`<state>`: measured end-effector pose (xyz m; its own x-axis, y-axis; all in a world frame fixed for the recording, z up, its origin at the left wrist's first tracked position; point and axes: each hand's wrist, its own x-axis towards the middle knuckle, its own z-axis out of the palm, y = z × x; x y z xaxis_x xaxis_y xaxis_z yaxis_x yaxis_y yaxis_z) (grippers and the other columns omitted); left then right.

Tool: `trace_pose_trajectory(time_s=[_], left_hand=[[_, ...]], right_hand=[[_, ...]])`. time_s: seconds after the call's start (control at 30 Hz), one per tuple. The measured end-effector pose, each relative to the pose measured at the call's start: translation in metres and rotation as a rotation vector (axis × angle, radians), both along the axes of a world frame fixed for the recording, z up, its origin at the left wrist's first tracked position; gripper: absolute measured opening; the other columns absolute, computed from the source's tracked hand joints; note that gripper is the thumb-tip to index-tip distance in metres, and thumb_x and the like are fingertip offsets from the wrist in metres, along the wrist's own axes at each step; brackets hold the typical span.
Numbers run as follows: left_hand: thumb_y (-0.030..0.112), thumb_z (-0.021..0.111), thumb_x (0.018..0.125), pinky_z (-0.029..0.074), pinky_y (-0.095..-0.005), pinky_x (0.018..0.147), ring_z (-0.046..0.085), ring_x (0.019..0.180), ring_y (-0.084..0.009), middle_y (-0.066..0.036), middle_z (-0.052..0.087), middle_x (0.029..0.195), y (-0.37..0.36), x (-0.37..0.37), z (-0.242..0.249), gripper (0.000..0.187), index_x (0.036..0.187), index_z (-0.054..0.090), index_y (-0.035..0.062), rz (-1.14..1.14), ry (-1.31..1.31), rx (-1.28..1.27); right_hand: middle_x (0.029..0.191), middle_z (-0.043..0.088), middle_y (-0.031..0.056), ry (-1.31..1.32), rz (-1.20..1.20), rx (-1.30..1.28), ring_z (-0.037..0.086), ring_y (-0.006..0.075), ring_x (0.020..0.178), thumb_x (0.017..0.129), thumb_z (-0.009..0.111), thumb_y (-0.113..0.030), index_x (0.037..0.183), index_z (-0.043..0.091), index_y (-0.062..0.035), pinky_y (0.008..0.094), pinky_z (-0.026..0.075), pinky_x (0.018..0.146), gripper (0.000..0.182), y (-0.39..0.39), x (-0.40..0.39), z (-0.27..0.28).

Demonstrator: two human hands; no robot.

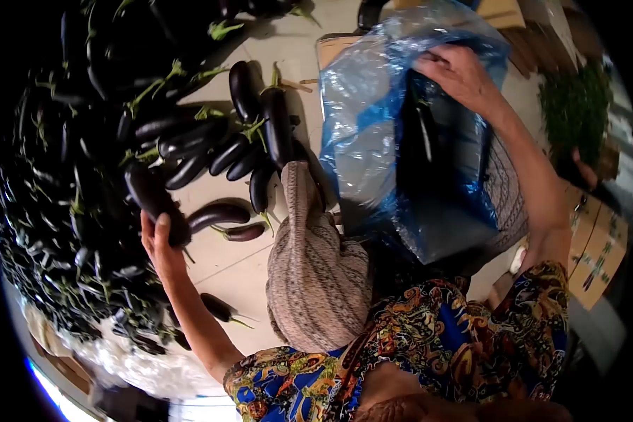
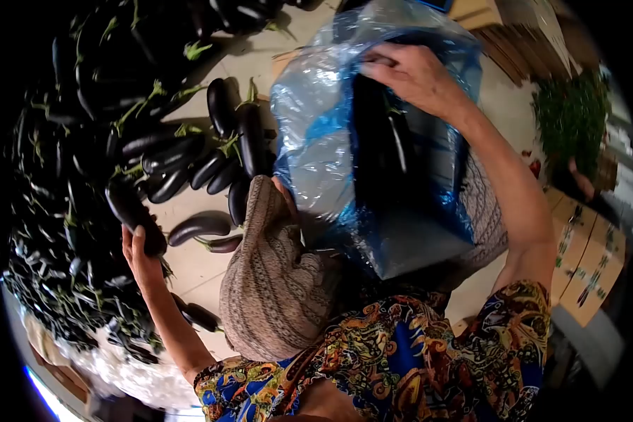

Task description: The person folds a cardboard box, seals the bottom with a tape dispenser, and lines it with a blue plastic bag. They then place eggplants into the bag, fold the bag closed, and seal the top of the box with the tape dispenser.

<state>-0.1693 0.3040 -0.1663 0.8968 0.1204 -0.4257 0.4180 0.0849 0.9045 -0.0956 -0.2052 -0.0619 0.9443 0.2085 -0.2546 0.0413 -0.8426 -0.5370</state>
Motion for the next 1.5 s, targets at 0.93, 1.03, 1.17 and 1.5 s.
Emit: trace_pose_trajectory(time_s=[0.93,1.03,1.17,1.5], left_hand=[[0.021,0.067,0.078,0.038,-0.0457,0.103,0.048,0.123,-0.0389,-0.025,0.053,0.128,-0.351,0.139,-0.056,0.064,0.134,0.042,0.0015,-1.485,-0.918,0.936],[0.014,0.068,0.077,0.033,-0.0445,0.109,0.041,0.129,-0.0403,-0.026,0.045,0.136,-0.348,0.128,-0.013,0.067,0.137,0.041,0.0024,-1.514,-0.893,1.068],[0.003,0.058,0.078,0.034,-0.0443,0.108,0.042,0.129,-0.0406,-0.029,0.047,0.133,-0.337,0.133,0.006,0.060,0.136,0.041,-0.0002,-1.628,-0.706,1.333],[0.003,0.055,0.079,0.051,-0.0453,0.083,0.065,0.096,-0.0360,-0.021,0.067,0.097,-0.334,0.138,0.012,0.029,0.105,0.065,0.0018,-1.574,-1.063,1.459]], right_hand=[[0.092,0.063,0.0247,-0.475,0.119,0.542,0.062,0.0388,0.090,0.083,0.059,-0.015,0.101,0.058,0.0045,0.0416,0.049,0.081,0.027,0.022,0.032,-0.018],[0.096,0.069,0.0161,-0.655,0.068,0.320,0.069,0.0300,0.082,0.087,0.061,-0.023,0.121,0.061,-0.0099,0.0365,0.055,0.072,0.036,0.030,0.044,-0.045],[0.091,0.063,0.0238,-0.595,0.164,0.517,0.062,0.0389,0.090,0.082,0.058,-0.013,0.099,0.057,0.0038,0.0425,0.049,0.080,0.023,0.019,0.032,-0.026],[0.077,0.065,0.0229,-0.414,0.202,0.328,0.065,0.0377,0.073,0.082,0.061,-0.016,0.080,0.065,0.0030,0.0428,0.051,0.068,0.019,0.008,0.023,-0.008]])
